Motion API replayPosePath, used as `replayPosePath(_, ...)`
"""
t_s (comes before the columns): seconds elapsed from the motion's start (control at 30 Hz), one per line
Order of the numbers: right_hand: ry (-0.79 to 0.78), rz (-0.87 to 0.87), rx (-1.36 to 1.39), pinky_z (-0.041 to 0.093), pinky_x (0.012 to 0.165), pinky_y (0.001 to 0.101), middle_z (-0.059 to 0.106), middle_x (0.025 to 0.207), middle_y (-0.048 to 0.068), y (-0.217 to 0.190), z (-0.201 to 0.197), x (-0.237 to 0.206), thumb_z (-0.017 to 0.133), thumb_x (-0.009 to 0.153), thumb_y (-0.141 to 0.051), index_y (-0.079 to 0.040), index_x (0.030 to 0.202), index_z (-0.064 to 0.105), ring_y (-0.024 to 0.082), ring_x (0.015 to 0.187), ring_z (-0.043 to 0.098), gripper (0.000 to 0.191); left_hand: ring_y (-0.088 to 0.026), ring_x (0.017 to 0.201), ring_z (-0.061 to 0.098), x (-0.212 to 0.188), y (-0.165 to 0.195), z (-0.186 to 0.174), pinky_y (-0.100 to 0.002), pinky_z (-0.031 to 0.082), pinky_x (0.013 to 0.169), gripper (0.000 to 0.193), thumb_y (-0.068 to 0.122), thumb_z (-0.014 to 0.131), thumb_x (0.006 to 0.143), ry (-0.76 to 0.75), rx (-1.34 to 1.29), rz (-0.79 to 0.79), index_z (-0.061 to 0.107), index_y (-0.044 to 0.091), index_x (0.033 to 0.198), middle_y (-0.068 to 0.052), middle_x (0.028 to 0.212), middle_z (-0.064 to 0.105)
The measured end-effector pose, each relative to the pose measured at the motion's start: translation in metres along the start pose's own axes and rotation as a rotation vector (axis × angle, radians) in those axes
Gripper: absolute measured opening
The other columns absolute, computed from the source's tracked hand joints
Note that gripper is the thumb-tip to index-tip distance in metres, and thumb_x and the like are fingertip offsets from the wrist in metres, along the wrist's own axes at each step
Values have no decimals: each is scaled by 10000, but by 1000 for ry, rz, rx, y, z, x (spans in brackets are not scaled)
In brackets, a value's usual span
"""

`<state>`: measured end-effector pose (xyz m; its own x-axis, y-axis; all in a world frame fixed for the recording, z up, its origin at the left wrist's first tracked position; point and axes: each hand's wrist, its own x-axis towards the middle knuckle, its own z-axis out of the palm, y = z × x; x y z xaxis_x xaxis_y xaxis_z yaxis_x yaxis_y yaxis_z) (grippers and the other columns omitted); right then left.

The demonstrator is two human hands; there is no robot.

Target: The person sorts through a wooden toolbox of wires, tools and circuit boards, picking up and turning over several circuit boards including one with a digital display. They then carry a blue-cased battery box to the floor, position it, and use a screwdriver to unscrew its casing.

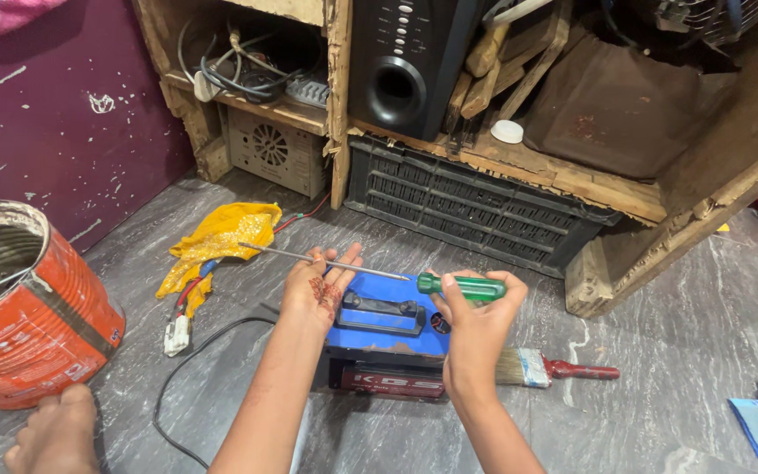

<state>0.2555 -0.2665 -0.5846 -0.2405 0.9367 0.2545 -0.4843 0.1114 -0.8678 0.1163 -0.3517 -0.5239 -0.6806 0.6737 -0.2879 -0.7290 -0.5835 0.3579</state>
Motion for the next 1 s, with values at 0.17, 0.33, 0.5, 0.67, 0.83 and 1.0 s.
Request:
replayPosePath(0.17, -40, -33, -9, 636, 862, 393, 598, 1123, 148, -2, 11, -7, 652, 900, 77, -95, 1194, 325, 305, 1050, 724, 472, -499, 1163, 666, 0, 0, -2, -604, 534, 918, 80, 44, 377, 1055, -16, 16, -5, 393, 58, 1132, -174, 1134, 520)
replayPosePath(0.33, -60, -38, -2, 651, 887, 382, 613, 1115, 154, -2, 11, -7, 677, 874, 90, -85, 1160, 345, 275, 1040, 731, 472, -489, 1154, 672, -2, 0, -2, -581, 544, 918, 88, 48, 394, 1047, -13, 59, 16, 412, 50, 1134, -168, 1109, 537)
replayPosePath(0.5, -60, -24, -66, 639, 827, 357, 687, 1060, 171, 2, 6, -5, 731, 837, 101, -62, 1103, 389, 230, 954, 728, 463, -471, 1107, 703, -4, -1, -2, -528, 571, 891, 171, 147, 477, 1054, -58, 124, 47, 462, -24, 1060, -236, 1081, 611)
replayPosePath(0.67, -56, -53, -96, 617, 772, 305, 715, 1020, 169, 6, 1, -5, 758, 819, 96, -58, 1070, 413, 185, 890, 711, 454, -463, 1096, 703, -1, -3, -4, -524, 575, 881, 162, 141, 516, 1026, -45, 148, 71, 474, -13, 1057, -213, 1068, 614)
replayPosePath(0.83, -75, -149, -279, 581, 724, 283, 752, 1007, 186, 3, -2, -11, 800, 813, 86, -37, 1015, 416, 181, 872, 708, 451, -460, 1071, 719, 3, -7, -9, -527, 581, 877, 180, 125, 552, 1021, -74, 103, 85, 491, -42, 1049, -216, 1050, 619)
replayPosePath(1.0, -128, -358, -260, 625, 791, 300, 722, 1045, 194, 2, -2, -22, 773, 832, 72, -28, 1029, 383, 213, 967, 747, 448, -381, 959, 733, 4, -11, -11, -498, 596, 859, 135, 148, 542, 1019, -61, 198, 144, 516, 23, 1063, -146, 956, 592)
